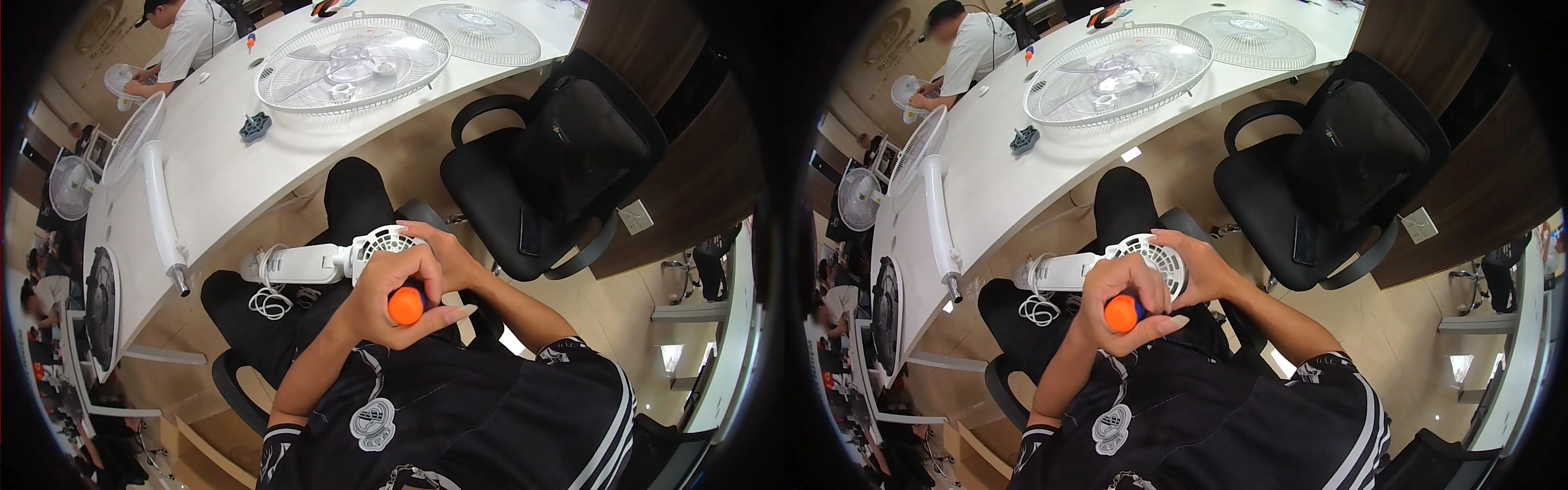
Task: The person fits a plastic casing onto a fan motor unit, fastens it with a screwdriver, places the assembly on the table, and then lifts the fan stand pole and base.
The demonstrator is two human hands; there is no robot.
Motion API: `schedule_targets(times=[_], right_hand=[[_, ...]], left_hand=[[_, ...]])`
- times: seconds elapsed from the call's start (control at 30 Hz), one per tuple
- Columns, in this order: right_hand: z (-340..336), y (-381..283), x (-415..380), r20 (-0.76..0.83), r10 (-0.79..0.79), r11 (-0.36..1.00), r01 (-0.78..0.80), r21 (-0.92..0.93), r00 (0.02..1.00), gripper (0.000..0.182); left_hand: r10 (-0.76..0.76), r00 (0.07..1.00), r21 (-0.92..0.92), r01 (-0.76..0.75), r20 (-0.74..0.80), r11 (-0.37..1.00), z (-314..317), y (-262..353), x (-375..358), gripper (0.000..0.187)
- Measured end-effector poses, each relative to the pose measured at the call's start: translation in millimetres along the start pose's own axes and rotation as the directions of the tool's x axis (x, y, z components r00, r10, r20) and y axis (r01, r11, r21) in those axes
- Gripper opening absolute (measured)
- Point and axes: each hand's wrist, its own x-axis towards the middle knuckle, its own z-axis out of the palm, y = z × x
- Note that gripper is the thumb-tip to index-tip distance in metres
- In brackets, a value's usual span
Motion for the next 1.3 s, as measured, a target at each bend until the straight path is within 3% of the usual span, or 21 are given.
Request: schedule_targets(times=[0.03,0.1,0.17,0.2,0.23,0.3,0.37,0.47,0.53,0.63,0.77,0.97,1.03,1.07,1.13,1.17,1.27,1.3], right_hand=[[-0.7,-0.8,-1.0,0.007,0.012,1.0,-0.012,-0.009,1.0,0.105],[1.4,-0.2,-4.7,0.038,0.086,0.995,-0.088,0.042,0.996,0.105],[2.5,1.7,-5.7,0.072,0.159,0.982,-0.165,0.09,0.985,0.106],[3.1,2.0,-3.7,0.037,0.082,0.993,-0.085,0.081,0.996,0.106],[3.7,2.3,-2.0,0.003,0.003,0.998,-0.003,0.07,1.0,0.106],[2.3,-0.8,-0.2,-0.004,-0.006,0.999,0.006,0.046,1.0,0.106],[1.2,-3.5,-0.8,0.037,0.073,0.995,-0.075,0.061,0.997,0.106],[0.8,-2.9,-2.1,0.001,0.031,0.998,-0.031,0.049,1.0,0.106],[0.9,-3.5,-1.0,-0.002,0.014,1.0,-0.013,0.026,1.0,0.106],[0.4,-3.7,0.0,0.0,0.0,1.0,0.0,0.005,1.0,0.106],[-1.1,-6.9,-0.7,0.015,0.026,1.0,-0.026,0.01,1.0,0.106],[-1.7,-7.1,-1.5,0.014,0.014,1.0,-0.014,0.004,1.0,0.107],[-1.9,-3.3,-0.5,0.04,0.018,1.0,-0.017,-0.01,0.999,0.107],[-1.1,-1.9,0.0,0.066,0.024,1.0,-0.023,-0.019,0.998,0.108],[-2.2,-6.4,0.5,0.072,0.054,0.998,-0.055,0.019,0.996,0.108],[-3.3,-8.1,-0.9,0.081,0.087,0.994,-0.091,0.054,0.993,0.108],[-0.5,-4.8,-2.3,0.039,0.06,0.995,-0.063,0.075,0.997,0.107],[0.2,-4.7,-1.6,0.033,0.063,0.995,-0.066,0.078,0.997,0.106]], left_hand=[[0.007,0.997,-0.101,-0.015,-0.08,0.995,6.1,-2.4,1.0,0.034],[0.092,0.993,0.004,-0.092,-0.077,0.996,-1.9,-6.0,8.6,0.032],[0.351,0.934,0.355,-0.307,-0.067,0.883,-18.1,-9.4,9.9,0.041],[0.324,0.938,0.36,-0.263,-0.122,0.895,-20.7,-12.7,7.0,0.057],[0.324,0.938,0.361,-0.262,-0.121,0.895,-18.4,-14.5,1.9,0.057],[0.104,0.919,0.115,-0.065,-0.381,0.991,-13.1,-14.4,-6.0,0.059],[0.128,0.925,0.141,-0.082,-0.358,0.987,-12.3,-12.9,-9.0,0.056],[0.152,0.912,0.111,-0.118,-0.381,0.987,-8.6,-12.7,-13.4,0.054],[0.217,0.942,0.276,-0.144,-0.255,0.95,-16.5,-12.9,-19.1,0.046],[0.253,0.943,0.353,-0.167,-0.215,0.921,-23.9,-14.4,-21.6,0.041],[0.227,0.952,0.394,-0.133,-0.204,0.909,-25.9,-5.6,-16.4,0.036],[0.175,0.982,0.347,-0.188,0.07,0.919,-33.2,10.8,-2.9,0.041],[0.025,0.998,0.292,-0.008,-0.052,0.956,-32.2,14.1,-5.6,0.041],[0.025,0.998,0.295,-0.008,-0.052,0.956,-26.5,12.5,-4.9,0.041],[-0.041,0.899,-0.007,0.042,-0.437,0.999,-11.4,5.6,-1.0,0.04],[-0.044,0.9,-0.009,0.044,-0.434,0.999,-11.9,2.8,-2.4,0.04],[0.182,0.915,0.508,0.028,-0.359,0.861,-16.3,0.8,-5.9,0.04],[0.179,0.916,0.508,0.03,-0.358,0.861,-15.6,4.6,-5.1,0.04]])
